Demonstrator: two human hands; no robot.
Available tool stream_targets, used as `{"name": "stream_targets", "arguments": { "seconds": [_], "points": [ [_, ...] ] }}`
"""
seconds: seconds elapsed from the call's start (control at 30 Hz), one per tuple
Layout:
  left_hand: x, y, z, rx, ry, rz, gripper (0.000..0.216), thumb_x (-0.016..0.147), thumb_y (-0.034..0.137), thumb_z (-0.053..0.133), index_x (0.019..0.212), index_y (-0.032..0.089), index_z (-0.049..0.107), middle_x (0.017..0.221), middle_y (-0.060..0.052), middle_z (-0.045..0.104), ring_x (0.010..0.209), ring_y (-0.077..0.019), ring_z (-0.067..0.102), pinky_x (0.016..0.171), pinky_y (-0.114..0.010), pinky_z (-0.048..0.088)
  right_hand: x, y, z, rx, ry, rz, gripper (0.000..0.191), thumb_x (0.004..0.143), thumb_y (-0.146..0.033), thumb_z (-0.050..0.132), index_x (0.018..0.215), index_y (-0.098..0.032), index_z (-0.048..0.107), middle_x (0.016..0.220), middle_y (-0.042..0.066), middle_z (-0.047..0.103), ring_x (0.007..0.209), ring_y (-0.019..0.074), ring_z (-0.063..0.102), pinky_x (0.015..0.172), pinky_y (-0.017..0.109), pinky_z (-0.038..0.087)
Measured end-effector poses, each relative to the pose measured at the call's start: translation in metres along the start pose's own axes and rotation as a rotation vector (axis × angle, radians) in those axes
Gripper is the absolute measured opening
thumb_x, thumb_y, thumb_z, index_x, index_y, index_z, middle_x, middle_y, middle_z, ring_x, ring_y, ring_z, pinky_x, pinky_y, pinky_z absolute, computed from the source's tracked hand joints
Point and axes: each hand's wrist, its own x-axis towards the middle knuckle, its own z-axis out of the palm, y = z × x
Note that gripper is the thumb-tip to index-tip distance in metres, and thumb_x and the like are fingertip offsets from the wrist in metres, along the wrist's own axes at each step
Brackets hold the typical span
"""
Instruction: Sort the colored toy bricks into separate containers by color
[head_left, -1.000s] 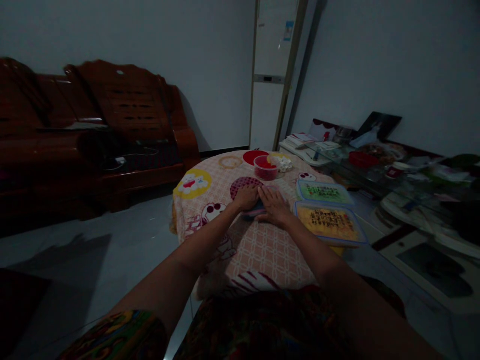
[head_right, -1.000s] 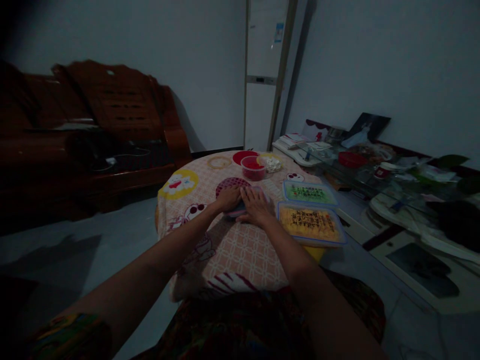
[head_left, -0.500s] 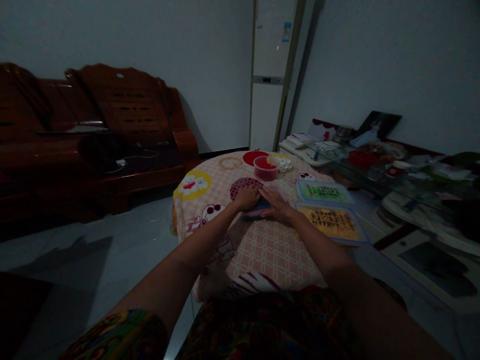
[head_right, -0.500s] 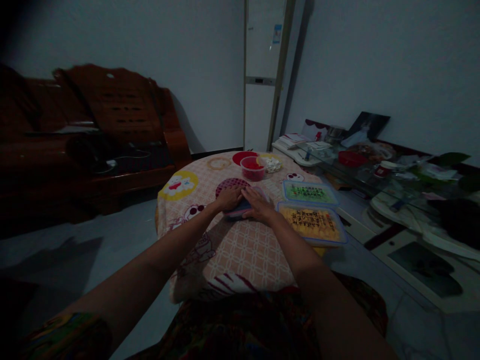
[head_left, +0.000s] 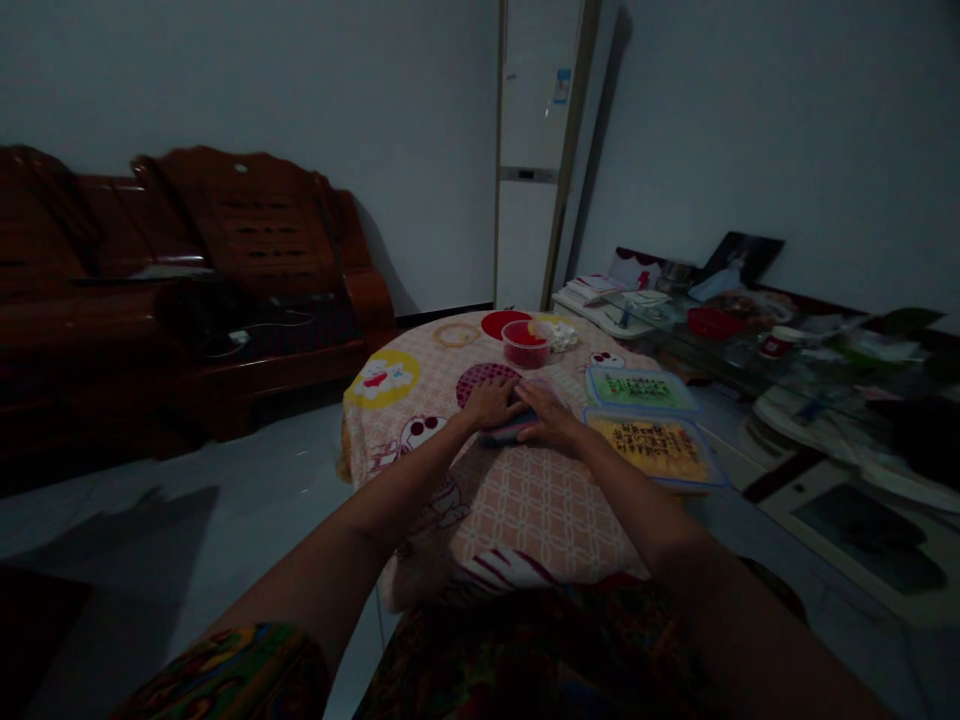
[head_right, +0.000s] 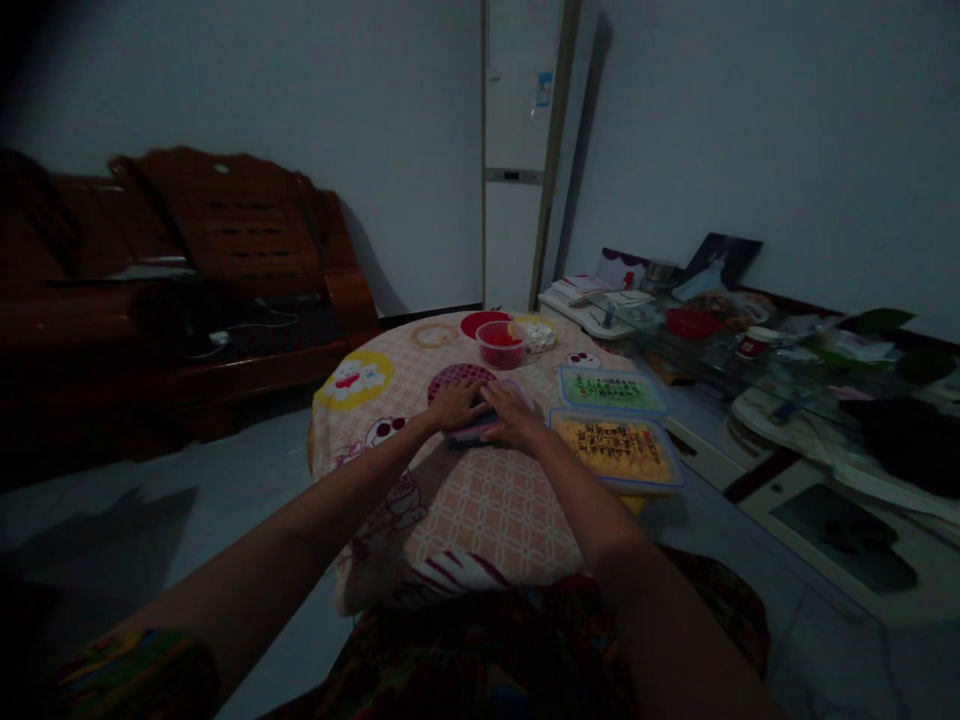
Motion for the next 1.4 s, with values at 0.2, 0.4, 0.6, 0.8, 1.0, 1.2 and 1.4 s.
{"name": "stream_targets", "arguments": {
  "seconds": [0.2, 0.4, 0.6, 0.8, 1.0, 1.2, 1.4],
  "points": [
    [0.001, -0.006, 0.0, -0.021, -0.027, -0.008, 0.071, 0.093, 0.063, 0.041, 0.148, 0.017, 0.042, 0.145, -0.019, 0.051, 0.128, -0.038, 0.052, 0.108, -0.051, 0.037, -0.003, 0.006, -0.013, 0.007, -0.036, 0.105, 0.101, 0.058, -0.035, 0.089, 0.149, -0.019, 0.047, 0.162, 0.017, 0.03, 0.15, 0.0406, 0.022, 0.121, 0.058, 0.018],
    [0.007, -0.016, -0.003, -0.099, -0.173, 0.041, 0.107, 0.073, 0.077, 0.059, 0.156, 0.018, 0.028, 0.159, -0.021, 0.034, 0.139, -0.0428, 0.04, 0.112, -0.052, 0.032, -0.002, 0.013, -0.019, -0.051, -0.046, 0.219, 0.109, 0.052, -0.036, 0.09, 0.15, -0.025, 0.044, 0.165, 0.014, 0.023, 0.152, 0.0414, 0.016, 0.121, 0.06, 0.017],
    [0.012, -0.015, -0.006, -0.134, -0.247, 0.057, 0.117, 0.06, 0.078, 0.069, 0.154, 0.019, 0.032, 0.157, -0.02, 0.038, 0.143, -0.0426, 0.036, 0.113, -0.049, 0.031, -0.001, 0.007, -0.011, -0.058, -0.062, 0.285, 0.117, 0.048, -0.032, 0.091, 0.153, -0.025, 0.038, 0.165, 0.013, 0.023, 0.151, 0.0455, 0.016, 0.121, 0.062, 0.019],
    [0.007, -0.005, -0.005, -0.056, -0.208, 0.041, 0.113, 0.064, 0.078, 0.067, 0.154, 0.022, 0.03, 0.159, -0.02, 0.034, 0.146, -0.0447, 0.029, 0.114, -0.054, 0.027, -0.012, -0.009, -0.008, -0.125, -0.024, 0.274, 0.108, 0.063, -0.038, 0.084, 0.155, -0.015, 0.032, 0.166, 0.02, 0.015, 0.152, 0.0437, 0.009, 0.122, 0.061, 0.015],
    [0.008, -0.009, -0.009, -0.096, -0.279, 0.044, 0.124, 0.057, 0.077, 0.072, 0.157, 0.021, 0.025, 0.161, -0.022, 0.029, 0.146, -0.0472, 0.028, 0.114, -0.056, 0.029, -0.009, 0.0, -0.013, -0.034, -0.064, 0.307, 0.132, 0.046, -0.036, 0.093, 0.157, -0.013, 0.025, 0.166, 0.024, 0.01, 0.153, 0.0425, 0.008, 0.122, 0.058, 0.014],
    [0.007, -0.005, -0.007, -0.058, -0.255, 0.026, 0.126, 0.056, 0.075, 0.074, 0.159, 0.023, 0.022, 0.162, -0.021, 0.026, 0.146, -0.0477, 0.027, 0.114, -0.057, 0.028, -0.006, 0.005, -0.017, 0.037, -0.029, 0.349, 0.133, 0.044, -0.041, 0.092, 0.157, -0.013, 0.027, 0.165, 0.023, 0.014, 0.151, 0.0421, 0.015, 0.122, 0.054, 0.02],
    [0.008, -0.005, 0.0, -0.05, -0.163, 0.044, 0.119, 0.059, 0.072, 0.075, 0.158, 0.024, 0.027, 0.158, -0.019, 0.036, 0.141, -0.0457, 0.036, 0.115, -0.056, 0.027, -0.004, 0.004, -0.014, 0.068, 0.064, 0.359, 0.131, 0.039, -0.033, 0.093, 0.154, -0.012, 0.034, 0.161, 0.022, 0.029, 0.149, 0.0404, 0.024, 0.122, 0.052, 0.02]
  ]
}}
